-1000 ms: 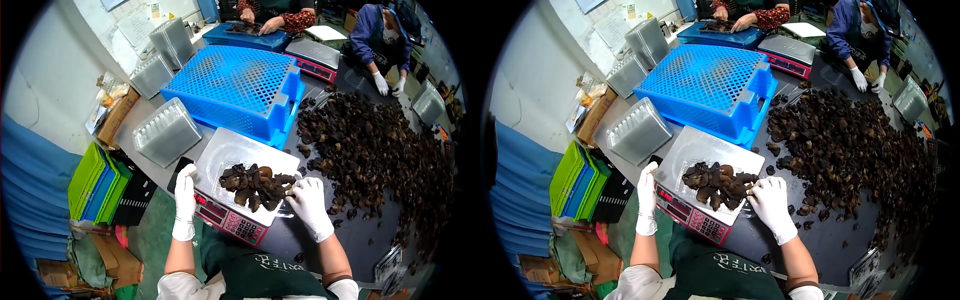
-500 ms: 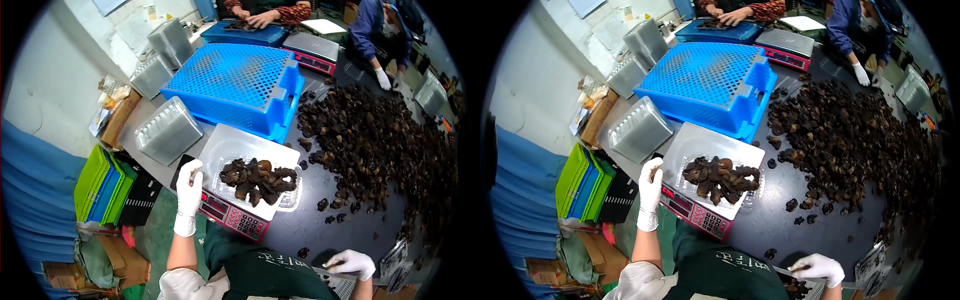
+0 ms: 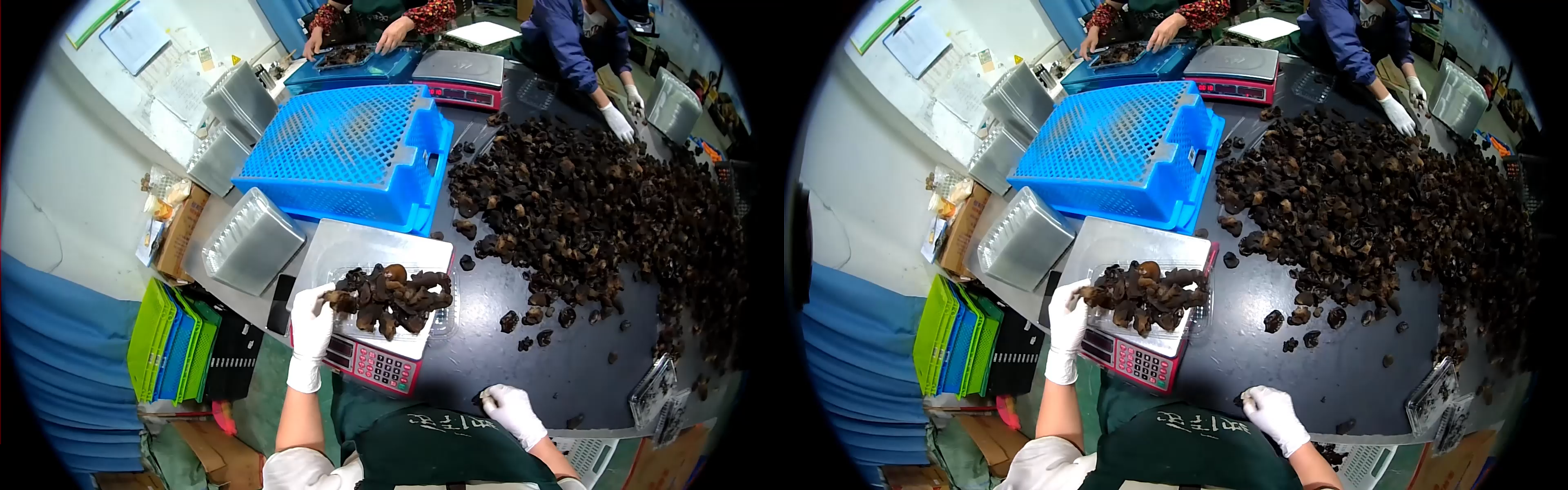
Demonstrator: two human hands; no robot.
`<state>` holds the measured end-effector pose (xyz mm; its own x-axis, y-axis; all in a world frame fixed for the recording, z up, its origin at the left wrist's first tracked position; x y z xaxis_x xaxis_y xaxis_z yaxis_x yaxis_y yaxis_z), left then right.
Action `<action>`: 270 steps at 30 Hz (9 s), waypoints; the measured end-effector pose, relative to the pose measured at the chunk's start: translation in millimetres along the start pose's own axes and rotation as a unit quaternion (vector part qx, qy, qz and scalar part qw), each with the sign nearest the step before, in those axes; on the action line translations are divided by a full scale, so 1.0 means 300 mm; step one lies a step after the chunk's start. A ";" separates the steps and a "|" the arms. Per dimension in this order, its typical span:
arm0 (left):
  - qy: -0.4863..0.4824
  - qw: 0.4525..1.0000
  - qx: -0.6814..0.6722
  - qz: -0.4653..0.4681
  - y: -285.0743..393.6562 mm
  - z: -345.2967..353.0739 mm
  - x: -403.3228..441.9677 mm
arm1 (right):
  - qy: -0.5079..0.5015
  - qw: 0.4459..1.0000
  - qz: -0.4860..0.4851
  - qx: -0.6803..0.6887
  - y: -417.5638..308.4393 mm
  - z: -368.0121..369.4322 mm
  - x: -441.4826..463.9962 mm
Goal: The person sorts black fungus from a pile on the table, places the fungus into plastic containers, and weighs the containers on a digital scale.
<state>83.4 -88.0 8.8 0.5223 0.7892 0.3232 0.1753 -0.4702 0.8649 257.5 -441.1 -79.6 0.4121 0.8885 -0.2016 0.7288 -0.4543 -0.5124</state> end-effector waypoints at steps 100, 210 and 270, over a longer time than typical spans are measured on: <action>0.219 0.950 -0.213 -0.066 -0.154 -0.077 -0.035 | 0.313 0.937 -0.022 0.152 -0.073 -0.301 0.837; 0.074 0.990 -0.025 -0.117 -0.091 -0.070 -0.131 | 0.185 0.941 -0.048 -0.278 -0.283 -0.301 0.597; -0.080 0.833 -0.424 -0.346 -0.114 -0.138 -0.113 | 0.006 0.936 0.054 0.348 -0.167 -0.165 0.513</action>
<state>25.2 -82.5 -15.9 0.6572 0.6610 -0.3622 -0.1364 0.5769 0.8053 311.4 -284.7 -43.8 0.4714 0.8377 -0.2758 0.1521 -0.3852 -0.9102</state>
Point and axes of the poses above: each hand's wrist, its own x-axis towards the middle knuckle, its own z-axis out of the palm, y = z × x, the point moved 1 cm from there along x, towards the middle knuckle, and after that the axes turned 15 degrees about -x, right-handed, at the moved point
